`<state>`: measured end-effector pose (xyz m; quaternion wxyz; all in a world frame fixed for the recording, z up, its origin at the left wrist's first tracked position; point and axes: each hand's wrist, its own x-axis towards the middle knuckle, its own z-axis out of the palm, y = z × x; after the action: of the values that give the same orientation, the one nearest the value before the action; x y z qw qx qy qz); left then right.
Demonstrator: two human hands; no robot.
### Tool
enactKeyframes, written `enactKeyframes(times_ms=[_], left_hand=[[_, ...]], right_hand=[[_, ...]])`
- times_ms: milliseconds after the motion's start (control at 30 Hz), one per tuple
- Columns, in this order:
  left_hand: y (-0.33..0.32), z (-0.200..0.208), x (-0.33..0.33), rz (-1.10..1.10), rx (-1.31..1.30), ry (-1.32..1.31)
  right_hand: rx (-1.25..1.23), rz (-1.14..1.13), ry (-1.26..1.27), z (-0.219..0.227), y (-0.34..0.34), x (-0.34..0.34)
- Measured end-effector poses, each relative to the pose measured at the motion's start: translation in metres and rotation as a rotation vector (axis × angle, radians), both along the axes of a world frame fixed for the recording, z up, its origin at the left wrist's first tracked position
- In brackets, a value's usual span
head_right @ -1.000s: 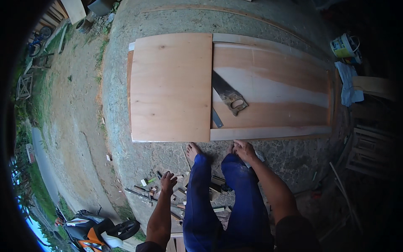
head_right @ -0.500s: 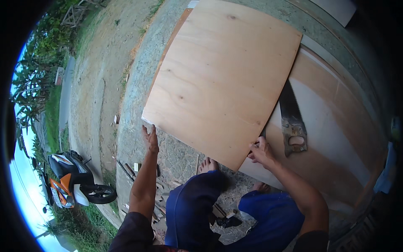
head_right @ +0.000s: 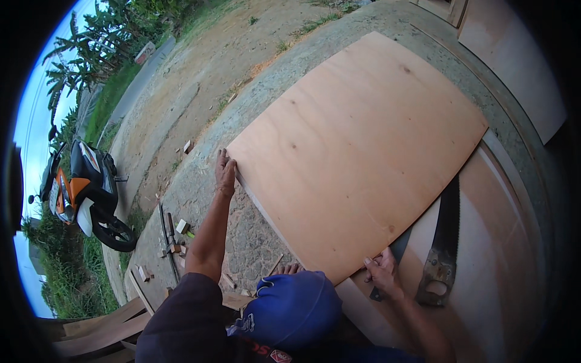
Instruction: The person hammers nails into a wooden frame using a hammer and metal ruler. They then measure and mark a large plywood sheet with a pencil and square, and cut a wooden plank with a hand saw. The person continues to measure and mark the plank for further assembly.
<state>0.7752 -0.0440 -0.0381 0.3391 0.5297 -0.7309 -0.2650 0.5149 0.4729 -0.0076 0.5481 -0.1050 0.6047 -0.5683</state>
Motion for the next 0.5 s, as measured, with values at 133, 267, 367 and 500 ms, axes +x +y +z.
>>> enactKeyframes(times_ms=[133, 267, 367, 500], left_hand=[[0.028, -0.002, -0.012, -0.018, 0.29, 0.303], [0.042, 0.01, -0.033, -0.039, 0.384, 0.365], [0.001, 0.024, 0.011, -0.197, 0.236, 0.035], [0.004, 0.014, 0.009, -0.269, 0.218, 0.02]], right_hand=[[0.064, 0.035, 0.044, 0.006, 0.021, -0.015], [0.123, 0.049, 0.119, 0.011, 0.031, -0.023], [0.143, 0.118, 0.117, 0.021, 0.013, -0.015], [0.193, 0.089, 0.14, 0.019, 0.017, -0.013]])
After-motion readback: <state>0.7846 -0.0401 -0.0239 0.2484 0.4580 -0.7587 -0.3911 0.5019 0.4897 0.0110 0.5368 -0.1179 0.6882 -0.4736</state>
